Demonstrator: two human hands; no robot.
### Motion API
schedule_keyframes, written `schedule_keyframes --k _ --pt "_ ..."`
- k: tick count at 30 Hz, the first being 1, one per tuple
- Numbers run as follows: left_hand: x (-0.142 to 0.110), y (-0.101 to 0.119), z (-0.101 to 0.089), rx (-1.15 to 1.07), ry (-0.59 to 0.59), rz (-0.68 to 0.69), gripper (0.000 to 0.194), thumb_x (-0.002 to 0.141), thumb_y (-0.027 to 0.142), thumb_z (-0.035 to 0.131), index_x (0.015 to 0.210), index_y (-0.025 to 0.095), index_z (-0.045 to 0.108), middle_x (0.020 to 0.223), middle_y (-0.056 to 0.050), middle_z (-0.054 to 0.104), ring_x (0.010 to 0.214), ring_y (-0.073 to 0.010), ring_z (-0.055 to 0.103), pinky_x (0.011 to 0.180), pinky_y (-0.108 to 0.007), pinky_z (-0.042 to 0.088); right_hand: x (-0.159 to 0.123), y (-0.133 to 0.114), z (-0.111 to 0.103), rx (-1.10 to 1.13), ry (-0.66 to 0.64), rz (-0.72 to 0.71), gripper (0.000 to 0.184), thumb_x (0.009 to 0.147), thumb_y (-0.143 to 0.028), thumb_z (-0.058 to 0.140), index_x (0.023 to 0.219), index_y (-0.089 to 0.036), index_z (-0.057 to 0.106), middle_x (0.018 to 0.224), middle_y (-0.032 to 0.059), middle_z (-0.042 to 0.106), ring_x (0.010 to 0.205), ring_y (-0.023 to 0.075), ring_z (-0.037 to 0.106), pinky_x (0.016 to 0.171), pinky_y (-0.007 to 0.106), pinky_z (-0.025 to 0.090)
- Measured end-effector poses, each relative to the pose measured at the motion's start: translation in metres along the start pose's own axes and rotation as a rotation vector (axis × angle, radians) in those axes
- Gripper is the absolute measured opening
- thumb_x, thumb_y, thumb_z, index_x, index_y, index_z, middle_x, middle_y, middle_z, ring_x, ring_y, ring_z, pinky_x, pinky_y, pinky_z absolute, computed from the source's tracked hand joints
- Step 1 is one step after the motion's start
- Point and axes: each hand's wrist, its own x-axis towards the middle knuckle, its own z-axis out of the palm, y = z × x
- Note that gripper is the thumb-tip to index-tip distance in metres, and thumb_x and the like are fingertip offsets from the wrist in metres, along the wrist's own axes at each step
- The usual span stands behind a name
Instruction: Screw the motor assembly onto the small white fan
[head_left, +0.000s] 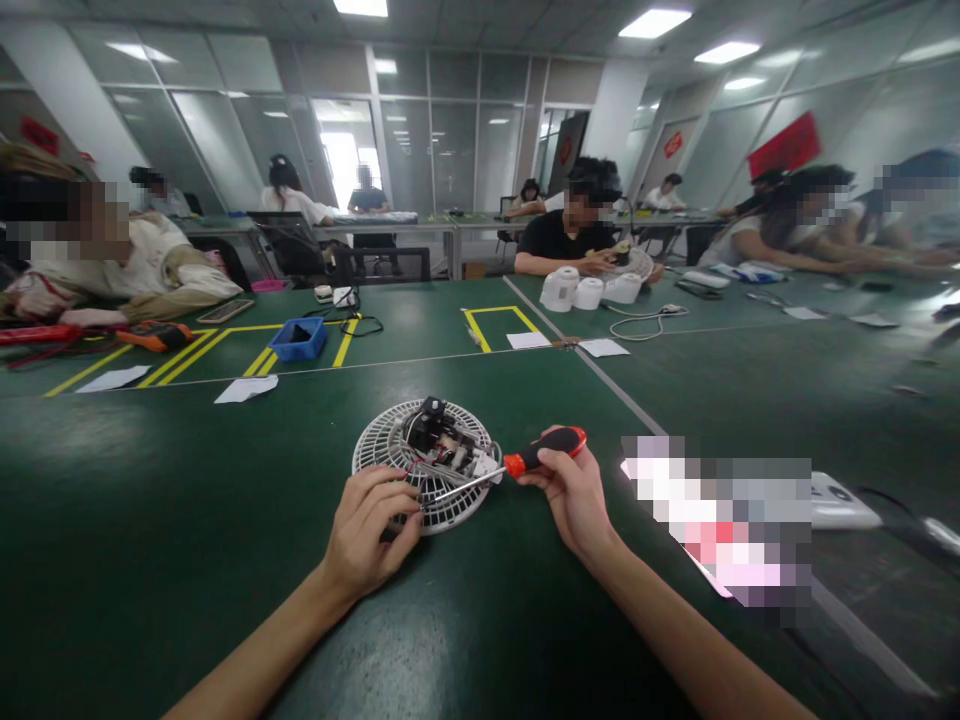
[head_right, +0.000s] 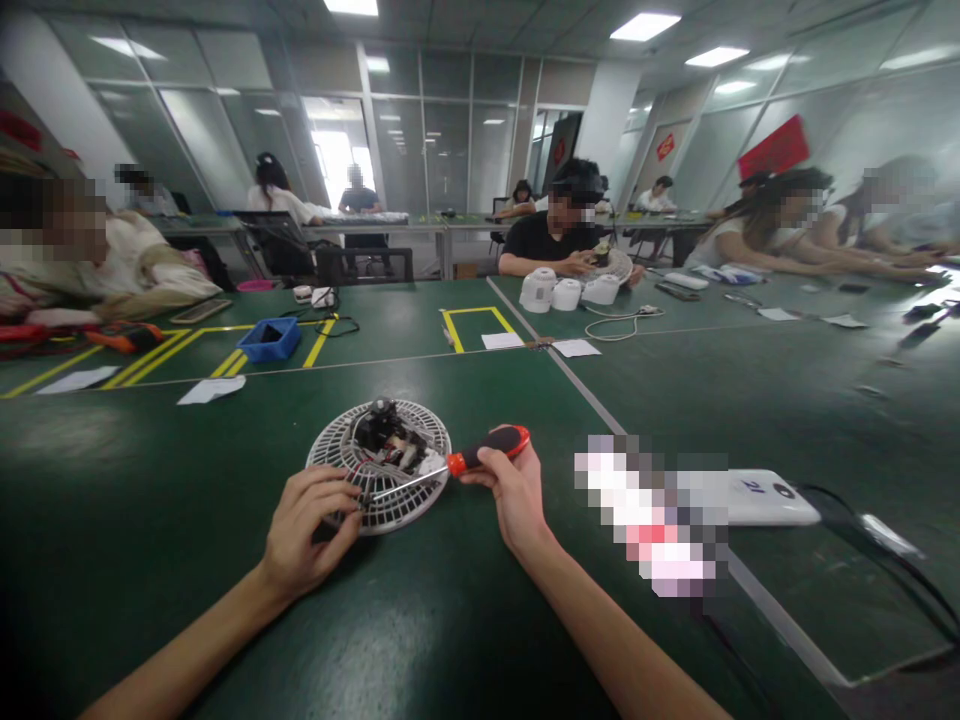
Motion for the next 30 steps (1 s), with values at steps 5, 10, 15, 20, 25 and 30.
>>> schedule_keyframes --k 5,10,15,20,25,30 --pt "0.0 0.0 0.0 -0.007 0.0 -0.019 0.017 0.085 0.007 0.069 0.097 0.018 0.062 0.093 -0.006 0.073 0.103 -0.0233 0.065 0.097 -0.043 0.051 -0.001 0.0 0.0 -0.015 -0.006 -0.017 0.036 0.066 -0.023 0.079 0.094 -0.021 0.057 0.075 -0.0069 0.06 0.058 0.0096 0.064 0.049 0.02 0.06" --pt "0.003 0.002 -0.001 0.001 0.011 -0.008 0.017 0.085 0.007 0.069 0.096 0.018 0.063 0.091 -0.005 0.074 0.1 -0.0228 0.066 0.095 -0.042 0.052 -0.002 0.001 0.002 -0.014 0.012 -0.028 0.038 0.066 -0.023 0.08 0.095 -0.021 0.056 0.075 -0.0077 0.058 0.058 0.0098 0.065 0.05 0.021 0.061" --pt "0.0 0.0 -0.001 0.024 0.015 -0.003 0.019 0.086 0.007 0.07 0.1 0.018 0.065 0.094 -0.006 0.075 0.101 -0.0228 0.067 0.095 -0.041 0.053 -0.004 0.001 0.003 0.006 0.025 0.001 0.039 0.066 -0.025 0.084 0.092 -0.021 0.055 0.073 -0.0078 0.062 0.056 0.0109 0.068 0.051 0.021 0.062" --pt "-0.005 -0.004 0.0 0.032 0.044 -0.055 0.02 0.088 0.007 0.067 0.104 0.019 0.066 0.096 -0.006 0.076 0.102 -0.0224 0.068 0.094 -0.04 0.054 -0.004 -0.002 0.002 -0.01 -0.056 0.087 0.045 0.068 -0.032 0.089 0.094 -0.021 0.054 0.066 -0.0036 0.07 0.054 0.0136 0.071 0.054 0.021 0.061" --pt "-0.005 -0.008 0.001 0.026 0.072 -0.144 0.02 0.091 0.007 0.064 0.107 0.018 0.066 0.099 -0.006 0.075 0.102 -0.0215 0.067 0.092 -0.038 0.056 0.001 -0.017 -0.004 -0.082 -0.203 0.118 0.052 0.067 -0.031 0.092 0.103 -0.021 0.057 0.07 -0.0038 0.072 0.056 0.0124 0.07 0.056 0.02 0.06" --pt "-0.004 -0.009 0.001 0.031 0.086 -0.186 0.019 0.092 0.008 0.063 0.107 0.017 0.066 0.099 -0.006 0.074 0.102 -0.0205 0.066 0.091 -0.036 0.056 0.007 -0.03 -0.013 -0.173 -0.344 0.084 0.047 0.063 -0.022 0.093 0.098 -0.022 0.061 0.093 -0.0004 0.075 0.069 0.0143 0.073 0.059 0.023 0.06"
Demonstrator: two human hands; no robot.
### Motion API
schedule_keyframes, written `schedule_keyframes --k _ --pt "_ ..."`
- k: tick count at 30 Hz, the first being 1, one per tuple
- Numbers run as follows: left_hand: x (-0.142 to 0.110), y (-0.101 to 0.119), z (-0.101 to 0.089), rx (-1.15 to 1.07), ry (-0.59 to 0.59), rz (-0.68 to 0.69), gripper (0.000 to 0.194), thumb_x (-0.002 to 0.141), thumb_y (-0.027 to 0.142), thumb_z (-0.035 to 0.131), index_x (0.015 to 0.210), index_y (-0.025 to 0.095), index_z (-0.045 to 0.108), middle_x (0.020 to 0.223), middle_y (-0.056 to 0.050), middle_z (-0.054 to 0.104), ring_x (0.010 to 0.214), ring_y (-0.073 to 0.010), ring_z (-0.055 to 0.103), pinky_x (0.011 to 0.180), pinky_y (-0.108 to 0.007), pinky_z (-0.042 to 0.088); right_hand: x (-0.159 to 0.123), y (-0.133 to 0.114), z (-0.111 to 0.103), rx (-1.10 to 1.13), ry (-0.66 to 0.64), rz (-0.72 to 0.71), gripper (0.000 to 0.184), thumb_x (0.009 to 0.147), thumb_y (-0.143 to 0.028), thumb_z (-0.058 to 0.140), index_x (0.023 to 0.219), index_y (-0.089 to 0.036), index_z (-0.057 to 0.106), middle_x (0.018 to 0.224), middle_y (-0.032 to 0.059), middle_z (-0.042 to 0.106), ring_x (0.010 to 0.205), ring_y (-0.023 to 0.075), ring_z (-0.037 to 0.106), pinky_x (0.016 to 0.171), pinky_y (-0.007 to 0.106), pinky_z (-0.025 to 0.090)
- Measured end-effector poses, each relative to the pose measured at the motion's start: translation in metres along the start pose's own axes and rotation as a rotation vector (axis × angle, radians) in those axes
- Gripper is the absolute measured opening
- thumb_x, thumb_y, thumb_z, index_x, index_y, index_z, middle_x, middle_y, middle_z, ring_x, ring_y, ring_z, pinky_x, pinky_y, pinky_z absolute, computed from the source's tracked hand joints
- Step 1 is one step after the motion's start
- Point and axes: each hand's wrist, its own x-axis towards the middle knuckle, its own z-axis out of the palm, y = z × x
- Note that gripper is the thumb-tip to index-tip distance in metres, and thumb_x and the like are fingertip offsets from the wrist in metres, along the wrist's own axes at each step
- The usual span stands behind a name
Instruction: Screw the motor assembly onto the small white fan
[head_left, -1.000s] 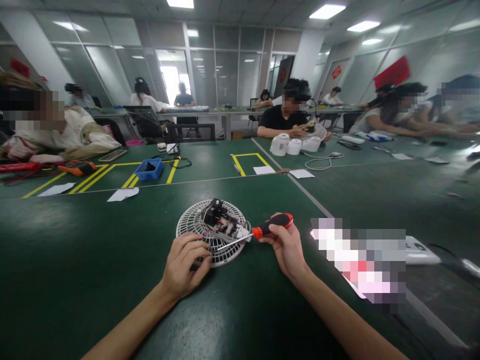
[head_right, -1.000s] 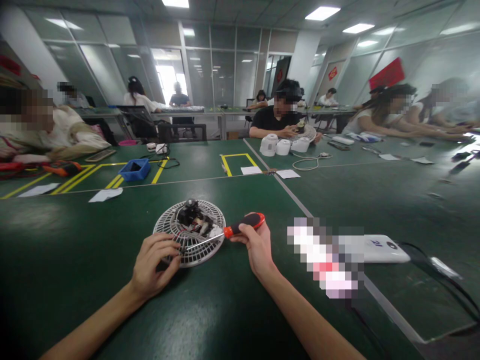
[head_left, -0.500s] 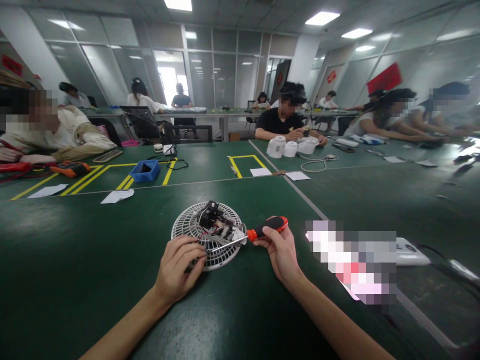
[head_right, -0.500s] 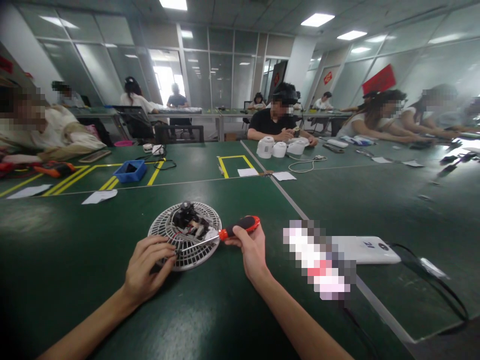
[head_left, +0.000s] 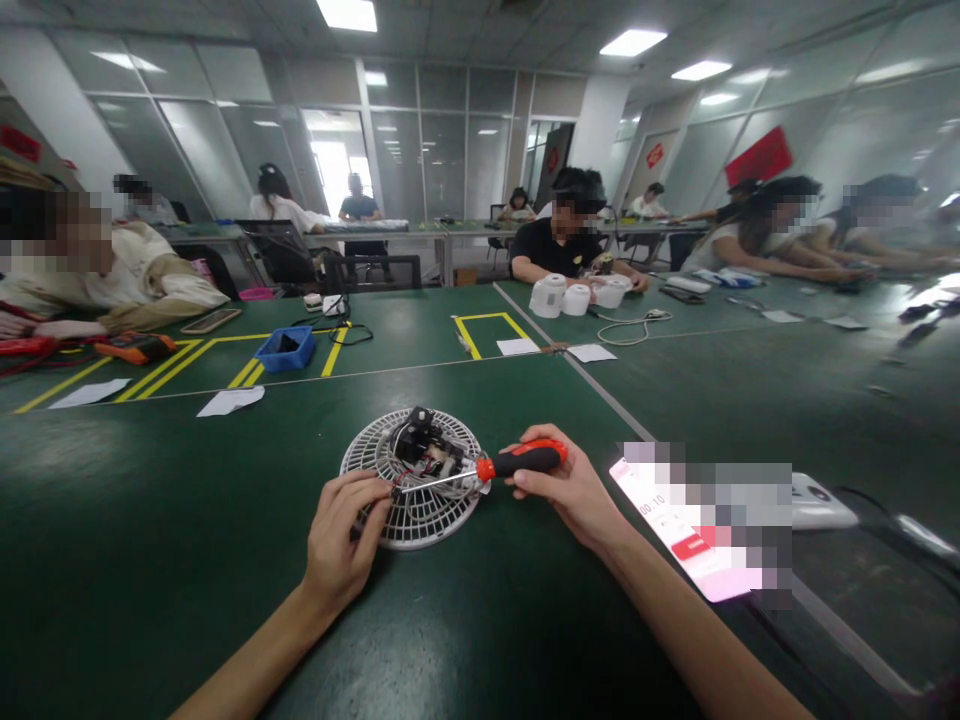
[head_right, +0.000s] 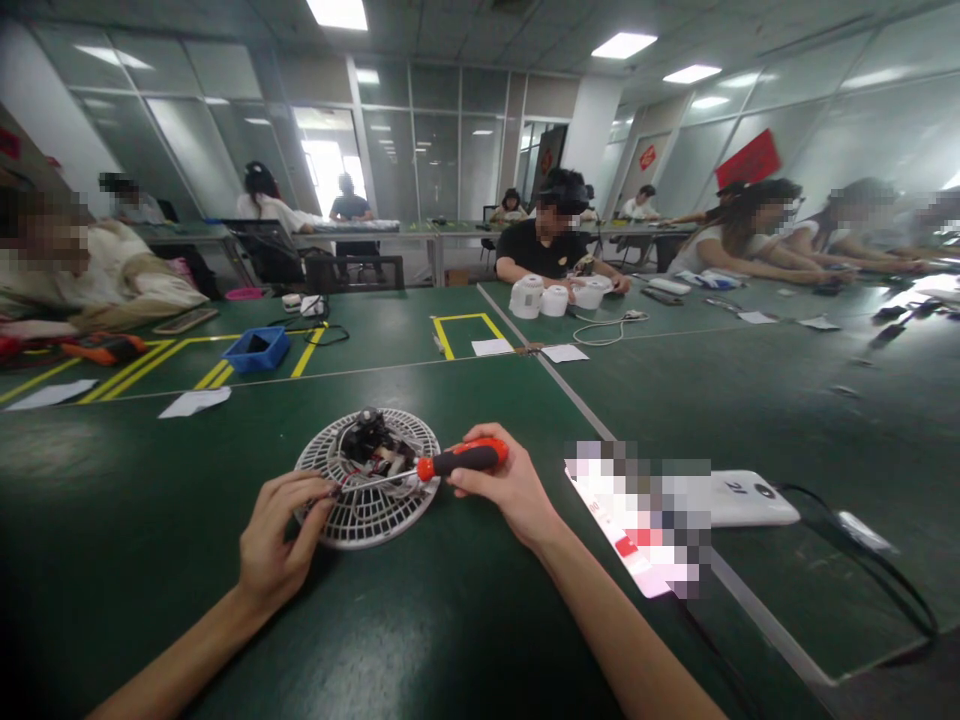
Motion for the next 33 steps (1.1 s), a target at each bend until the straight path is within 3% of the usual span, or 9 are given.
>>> schedule_keyframes --k 4,9,15,18,21,24,28,33 --pt "0.003 0.002 -0.001 0.006 0.034 -0.006 0.019 0.093 0.008 0.061 0.108 0.018 0.065 0.099 -0.005 0.073 0.101 -0.02 0.066 0.09 -0.035 0.056 0.0 -0.004 -0.009 -0.17 -0.104 -0.007 0.038 0.066 -0.023 0.092 0.094 -0.02 0.066 0.094 0.0006 0.075 0.068 0.0124 0.069 0.061 0.023 0.057" --pt "0.001 0.001 -0.001 0.011 0.025 0.005 0.02 0.093 0.006 0.058 0.109 0.017 0.064 0.099 -0.006 0.073 0.103 -0.0207 0.065 0.091 -0.036 0.056 0.0 -0.014 -0.015 -0.433 -0.218 0.069 0.025 0.08 -0.038 0.082 0.091 -0.017 0.073 0.069 -0.0017 0.068 0.052 0.0098 0.059 0.044 0.017 0.044" --pt "-0.005 0.0 -0.002 -0.016 -0.039 0.089 0.02 0.093 0.008 0.057 0.108 0.018 0.064 0.097 -0.006 0.073 0.105 -0.0225 0.066 0.092 -0.038 0.055 0.0 -0.018 -0.022 -0.503 -0.3 0.127 0.036 0.093 -0.049 0.065 0.081 -0.016 0.073 0.062 0.0012 0.071 0.04 0.0061 0.044 0.037 0.016 0.029" --pt "-0.008 0.0 -0.003 -0.02 -0.006 0.103 0.019 0.092 0.007 0.056 0.107 0.018 0.062 0.095 -0.006 0.072 0.105 -0.023 0.066 0.091 -0.039 0.055 -0.001 -0.021 -0.023 -0.536 -0.348 0.075 0.027 0.09 -0.045 0.07 0.088 -0.018 0.076 0.07 0.0005 0.071 0.048 0.0093 0.051 0.042 0.019 0.036" --pt "-0.008 0.0 -0.002 0.002 0.052 0.083 0.021 0.091 0.005 0.056 0.107 0.018 0.06 0.094 -0.006 0.07 0.105 -0.0231 0.065 0.091 -0.039 0.054 -0.002 -0.023 -0.022 -0.585 -0.391 -0.046 0.02 0.085 -0.038 0.077 0.095 -0.021 0.077 0.087 0.0007 0.071 0.072 0.0153 0.062 0.061 0.024 0.048" --pt "-0.007 0.0 -0.001 0.018 0.066 0.068 0.021 0.091 0.006 0.055 0.107 0.019 0.06 0.093 -0.005 0.069 0.105 -0.0232 0.065 0.09 -0.039 0.054 -0.003 -0.023 -0.021 -0.598 -0.424 -0.071 0.022 0.081 -0.033 0.082 0.097 -0.022 0.075 0.094 0.0001 0.069 0.082 0.0178 0.063 0.073 0.028 0.049" --pt "-0.006 0.0 -0.001 0.028 0.06 0.073 0.02 0.092 0.008 0.055 0.107 0.02 0.059 0.093 -0.005 0.069 0.103 -0.0233 0.067 0.088 -0.04 0.055 -0.004 -0.023 -0.021 -0.617 -0.418 -0.064 0.029 0.071 -0.023 0.088 0.096 -0.023 0.073 0.094 -0.0017 0.067 0.08 0.0176 0.062 0.072 0.029 0.049" --pt "-0.007 0.0 -0.001 0.021 0.044 0.092 0.018 0.093 0.009 0.054 0.107 0.02 0.058 0.092 -0.005 0.069 0.103 -0.0233 0.067 0.088 -0.04 0.055 -0.005 -0.025 -0.021 -0.607 -0.417 -0.081 0.029 0.069 -0.017 0.086 0.094 -0.023 0.073 0.094 -0.0023 0.067 0.079 0.0173 0.062 0.07 0.029 0.051"
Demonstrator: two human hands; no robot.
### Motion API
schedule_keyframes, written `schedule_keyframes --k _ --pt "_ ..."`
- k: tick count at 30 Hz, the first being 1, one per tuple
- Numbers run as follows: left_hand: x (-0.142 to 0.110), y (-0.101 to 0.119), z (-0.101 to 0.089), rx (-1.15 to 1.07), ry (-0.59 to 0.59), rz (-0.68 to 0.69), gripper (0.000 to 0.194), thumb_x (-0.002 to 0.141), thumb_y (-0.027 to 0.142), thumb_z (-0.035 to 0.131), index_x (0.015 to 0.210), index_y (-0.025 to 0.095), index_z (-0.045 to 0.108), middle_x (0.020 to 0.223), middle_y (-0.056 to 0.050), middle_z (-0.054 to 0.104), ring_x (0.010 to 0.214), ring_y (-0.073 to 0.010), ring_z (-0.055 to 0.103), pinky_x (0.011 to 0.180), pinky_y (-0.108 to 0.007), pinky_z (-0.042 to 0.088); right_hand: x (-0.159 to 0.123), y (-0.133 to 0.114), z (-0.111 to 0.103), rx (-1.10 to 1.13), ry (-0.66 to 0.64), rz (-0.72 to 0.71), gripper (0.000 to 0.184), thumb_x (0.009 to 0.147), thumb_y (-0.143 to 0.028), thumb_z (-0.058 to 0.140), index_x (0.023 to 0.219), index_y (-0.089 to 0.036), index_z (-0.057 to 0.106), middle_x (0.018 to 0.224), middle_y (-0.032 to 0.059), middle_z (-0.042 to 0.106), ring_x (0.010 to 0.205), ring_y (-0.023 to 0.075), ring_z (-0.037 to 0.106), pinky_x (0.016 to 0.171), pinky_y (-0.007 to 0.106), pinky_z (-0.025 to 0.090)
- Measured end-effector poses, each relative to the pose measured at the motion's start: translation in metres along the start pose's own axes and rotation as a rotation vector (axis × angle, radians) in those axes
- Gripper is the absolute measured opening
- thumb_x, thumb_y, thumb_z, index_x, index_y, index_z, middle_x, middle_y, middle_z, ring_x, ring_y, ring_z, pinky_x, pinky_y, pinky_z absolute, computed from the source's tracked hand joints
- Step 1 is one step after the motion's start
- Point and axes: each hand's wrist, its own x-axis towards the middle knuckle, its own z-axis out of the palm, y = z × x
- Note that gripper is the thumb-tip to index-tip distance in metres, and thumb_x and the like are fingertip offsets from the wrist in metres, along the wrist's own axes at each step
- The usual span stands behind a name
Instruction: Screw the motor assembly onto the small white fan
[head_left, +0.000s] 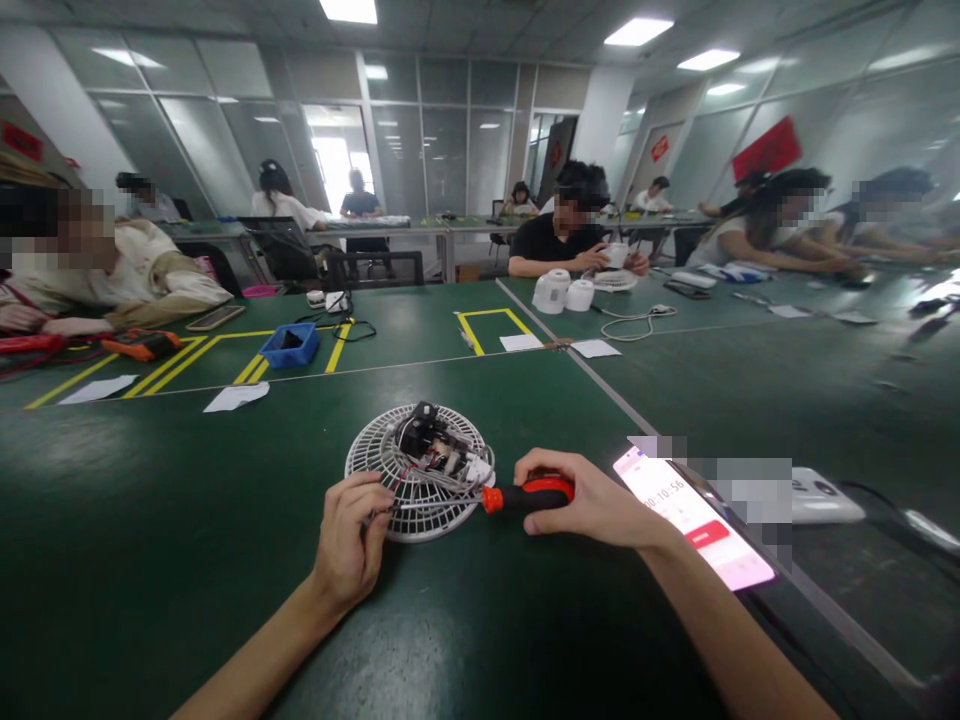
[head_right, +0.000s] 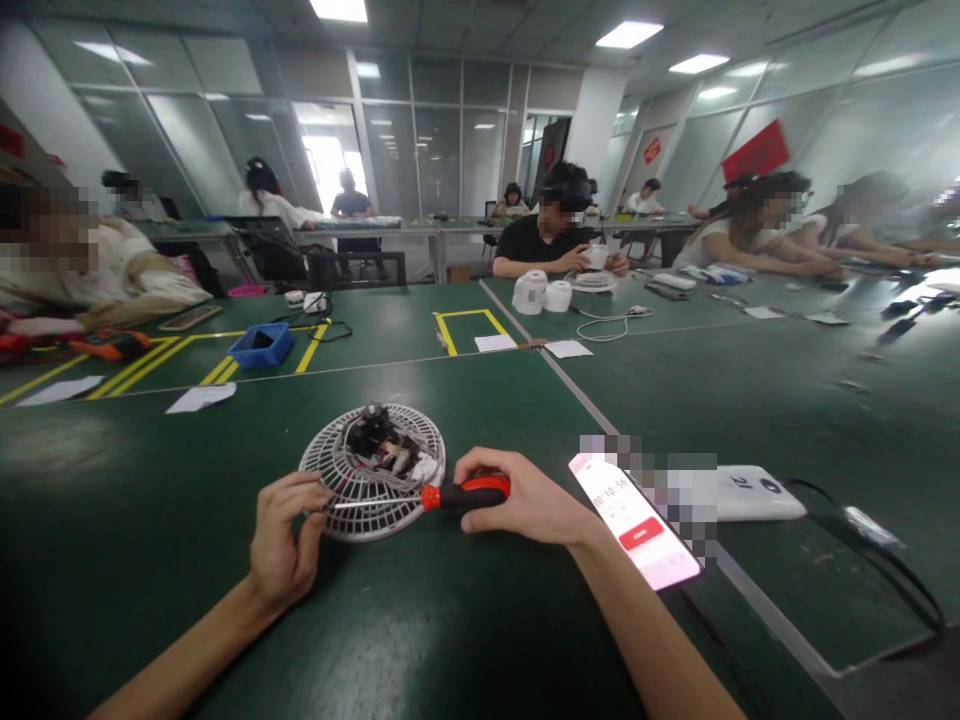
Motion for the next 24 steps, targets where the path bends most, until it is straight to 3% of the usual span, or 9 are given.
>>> schedule_keyframes --k 10,15,20,24 --pt "-0.001 0.0 0.0 -0.04 -0.033 -0.001 0.015 0.095 0.009 0.052 0.105 0.021 0.055 0.092 -0.004 0.069 0.104 -0.0227 0.065 0.088 -0.04 0.055 -0.002 -0.01 0.0 0.014 0.028 0.02 0.025 0.072 -0.015 0.085 0.091 -0.023 0.071 0.093 -0.0027 0.066 0.077 0.0166 0.061 0.069 0.028 0.048" --pt "-0.002 -0.001 0.0 -0.056 -0.051 -0.009 0.016 0.095 0.01 0.053 0.106 0.02 0.058 0.093 -0.005 0.069 0.105 -0.0225 0.065 0.089 -0.039 0.054 -0.001 -0.012 -0.001 -0.022 0.009 0.012 0.019 0.078 -0.025 0.083 0.094 -0.023 0.073 0.091 -0.0016 0.067 0.077 0.0163 0.061 0.069 0.027 0.048" --pt "-0.001 -0.001 -0.001 -0.087 -0.056 0.036 0.014 0.097 0.011 0.05 0.105 0.019 0.058 0.092 -0.006 0.069 0.104 -0.0223 0.064 0.089 -0.038 0.054 -0.001 -0.004 0.004 0.025 -0.078 0.152 0.02 0.093 -0.04 0.067 0.096 -0.021 0.072 0.08 -0.0003 0.068 0.063 0.0133 0.058 0.054 0.022 0.045" --pt "-0.001 -0.001 -0.002 -0.103 -0.053 0.075 0.012 0.1 0.017 0.048 0.1 0.018 0.059 0.089 -0.006 0.069 0.101 -0.0222 0.065 0.089 -0.038 0.054 -0.001 -0.001 0.007 0.075 -0.142 0.238 0.03 0.094 -0.047 0.063 0.091 -0.017 0.067 0.073 0.0 0.066 0.054 0.0103 0.051 0.046 0.02 0.039"
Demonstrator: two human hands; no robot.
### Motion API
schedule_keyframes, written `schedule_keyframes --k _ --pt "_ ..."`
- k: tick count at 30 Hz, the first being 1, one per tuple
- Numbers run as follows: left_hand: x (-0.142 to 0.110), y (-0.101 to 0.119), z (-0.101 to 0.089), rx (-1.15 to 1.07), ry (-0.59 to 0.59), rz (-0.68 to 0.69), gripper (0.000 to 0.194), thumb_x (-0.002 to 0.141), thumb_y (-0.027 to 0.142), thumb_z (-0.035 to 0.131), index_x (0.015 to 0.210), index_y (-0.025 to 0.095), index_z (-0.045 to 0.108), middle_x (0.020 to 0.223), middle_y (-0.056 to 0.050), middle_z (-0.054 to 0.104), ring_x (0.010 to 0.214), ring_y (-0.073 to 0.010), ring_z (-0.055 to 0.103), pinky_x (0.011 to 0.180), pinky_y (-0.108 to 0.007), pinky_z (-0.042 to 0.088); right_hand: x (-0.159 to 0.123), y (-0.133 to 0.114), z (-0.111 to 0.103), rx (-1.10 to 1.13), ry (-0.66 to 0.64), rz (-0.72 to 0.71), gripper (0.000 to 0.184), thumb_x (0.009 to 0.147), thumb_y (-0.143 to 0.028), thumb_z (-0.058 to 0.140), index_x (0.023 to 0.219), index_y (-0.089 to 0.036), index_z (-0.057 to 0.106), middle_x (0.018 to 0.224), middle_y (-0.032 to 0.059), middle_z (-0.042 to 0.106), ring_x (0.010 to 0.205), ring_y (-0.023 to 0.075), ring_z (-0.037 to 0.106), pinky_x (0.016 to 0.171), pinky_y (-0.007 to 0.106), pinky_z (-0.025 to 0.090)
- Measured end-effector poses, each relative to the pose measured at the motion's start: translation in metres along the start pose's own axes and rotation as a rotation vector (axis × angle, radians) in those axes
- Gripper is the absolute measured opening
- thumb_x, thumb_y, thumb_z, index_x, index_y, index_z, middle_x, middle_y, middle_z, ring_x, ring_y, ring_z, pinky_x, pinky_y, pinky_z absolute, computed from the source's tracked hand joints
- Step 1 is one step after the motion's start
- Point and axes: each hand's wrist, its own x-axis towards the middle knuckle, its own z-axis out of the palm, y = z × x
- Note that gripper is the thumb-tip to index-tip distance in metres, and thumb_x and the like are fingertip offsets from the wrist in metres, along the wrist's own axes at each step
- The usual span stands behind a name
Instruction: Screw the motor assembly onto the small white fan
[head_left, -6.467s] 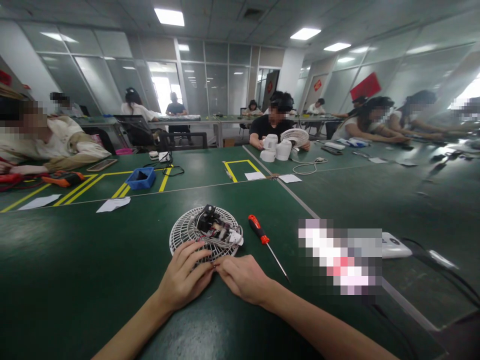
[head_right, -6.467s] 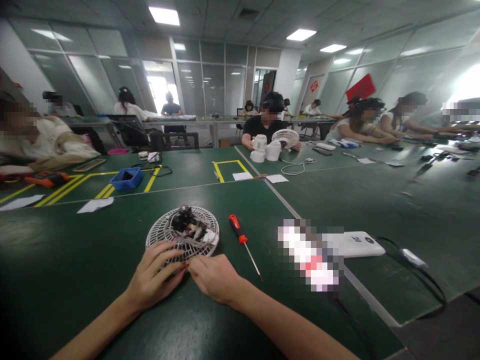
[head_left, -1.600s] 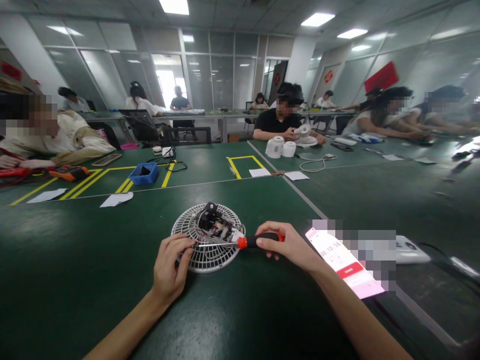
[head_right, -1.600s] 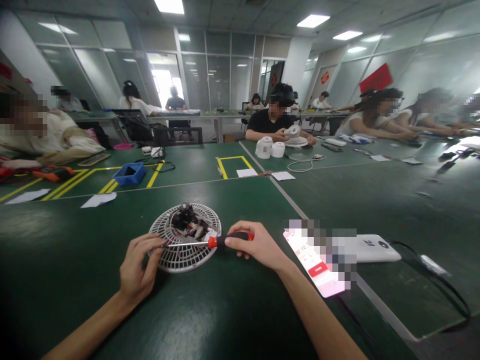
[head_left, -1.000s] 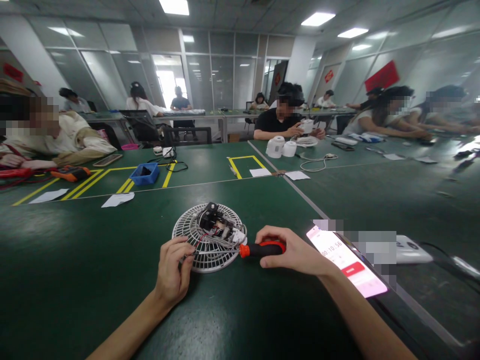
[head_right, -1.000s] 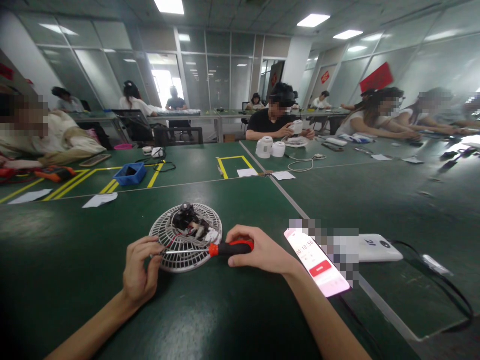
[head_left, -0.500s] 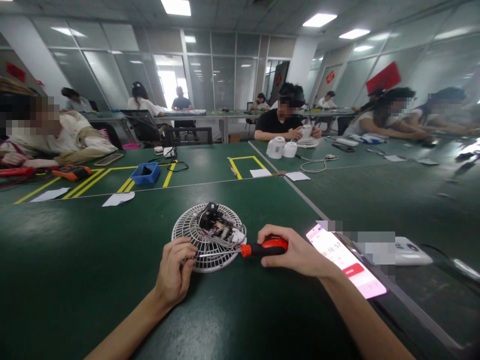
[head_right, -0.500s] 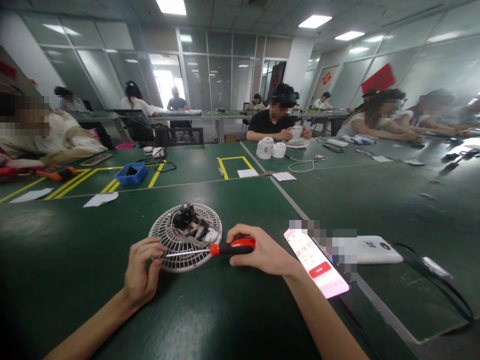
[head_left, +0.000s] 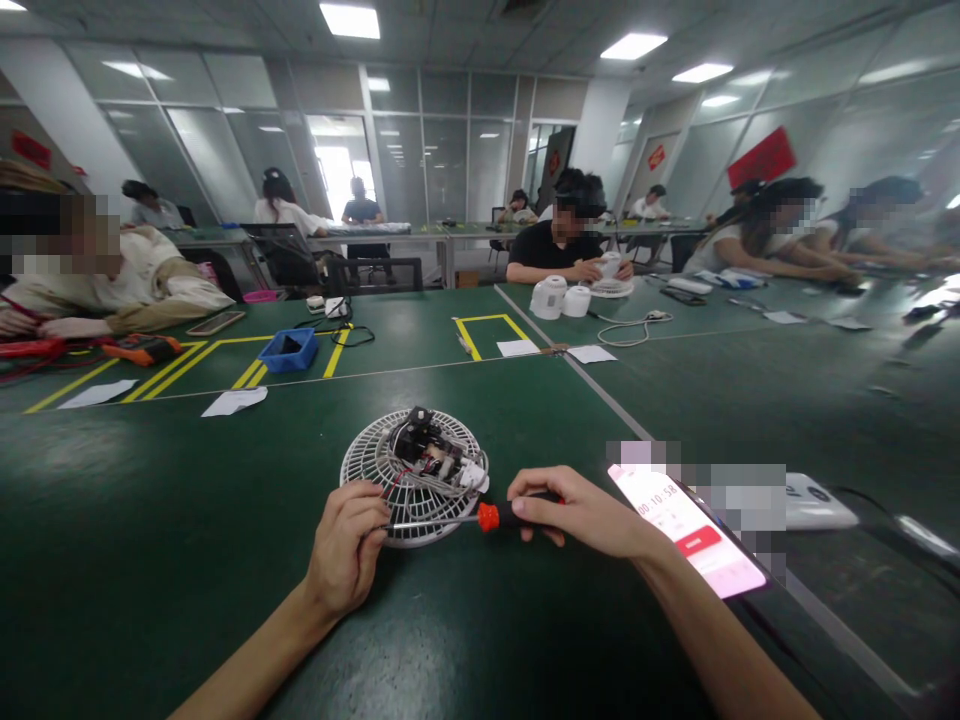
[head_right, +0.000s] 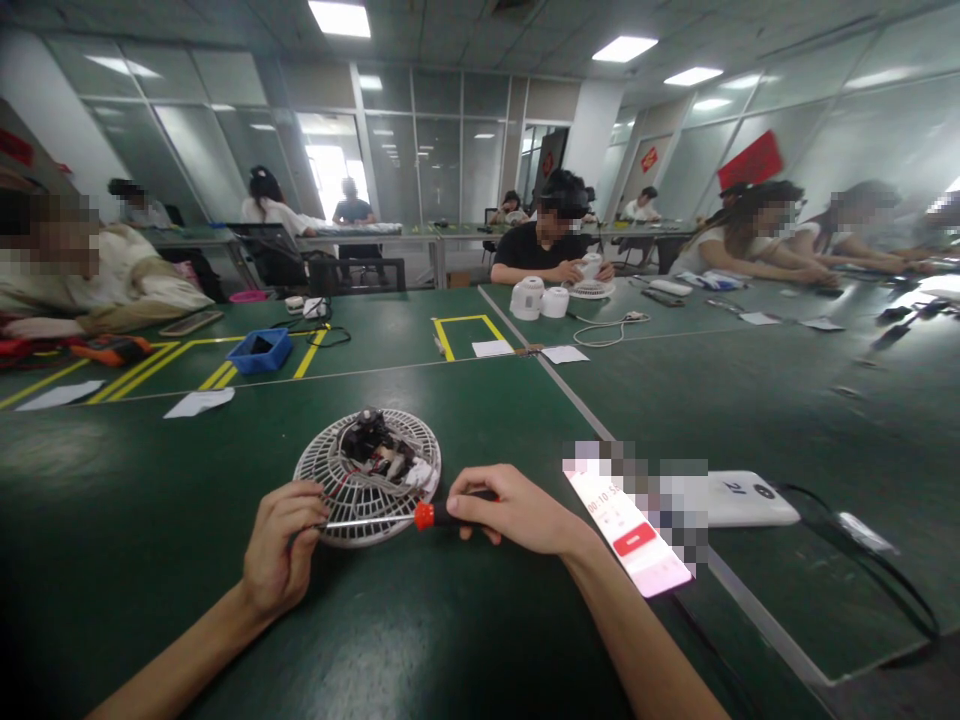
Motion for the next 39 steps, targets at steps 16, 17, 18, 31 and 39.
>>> schedule_keyframes --k 16,17,18,31,39 --pt "0.001 0.002 -0.002 -0.018 -0.053 0.009 0.011 0.099 0.018 0.049 0.097 0.02 0.06 0.088 -0.007 0.07 0.1 -0.0225 0.063 0.094 -0.041 0.052 0.0 -0.005 0.002 -0.154 0.046 -0.105 0.033 0.07 -0.022 0.089 0.089 -0.019 0.061 0.081 -0.0052 0.06 0.073 0.012 0.055 0.064 0.022 0.04" --pt "0.0 0.002 -0.003 -0.018 -0.053 0.0 0.011 0.099 0.017 0.049 0.097 0.019 0.059 0.089 -0.007 0.07 0.1 -0.0226 0.062 0.093 -0.04 0.052 0.001 -0.005 0.003 -0.158 0.047 -0.105 0.033 0.071 -0.022 0.089 0.089 -0.019 0.062 0.081 -0.0052 0.06 0.072 0.0119 0.055 0.064 0.022 0.041" --pt "0.0 0.002 -0.003 -0.02 -0.052 -0.013 0.011 0.098 0.016 0.05 0.097 0.02 0.06 0.089 -0.007 0.07 0.101 -0.0227 0.062 0.093 -0.04 0.052 0.001 -0.005 0.004 -0.156 0.044 -0.092 0.033 0.071 -0.022 0.089 0.089 -0.019 0.062 0.081 -0.005 0.06 0.071 0.0117 0.056 0.062 0.022 0.041" --pt "-0.001 -0.001 -0.003 -0.04 -0.026 -0.053 0.012 0.095 0.011 0.051 0.093 0.019 0.06 0.085 -0.006 0.069 0.097 -0.0221 0.062 0.09 -0.039 0.053 0.004 -0.004 0.013 0.013 -0.02 -0.05 0.027 0.097 -0.044 0.059 0.091 -0.018 0.06 0.074 -0.0014 0.061 0.059 0.0103 0.053 0.049 0.02 0.041" --pt "0.002 0.001 -0.003 -0.005 -0.007 -0.06 0.01 0.096 0.014 0.053 0.097 0.02 0.062 0.084 -0.005 0.07 0.092 -0.0214 0.065 0.088 -0.038 0.054 0.002 -0.008 0.009 -0.018 0.08 -0.163 0.016 0.088 -0.031 0.072 0.087 -0.017 0.063 0.08 -0.0017 0.062 0.071 0.0122 0.056 0.066 0.025 0.043"
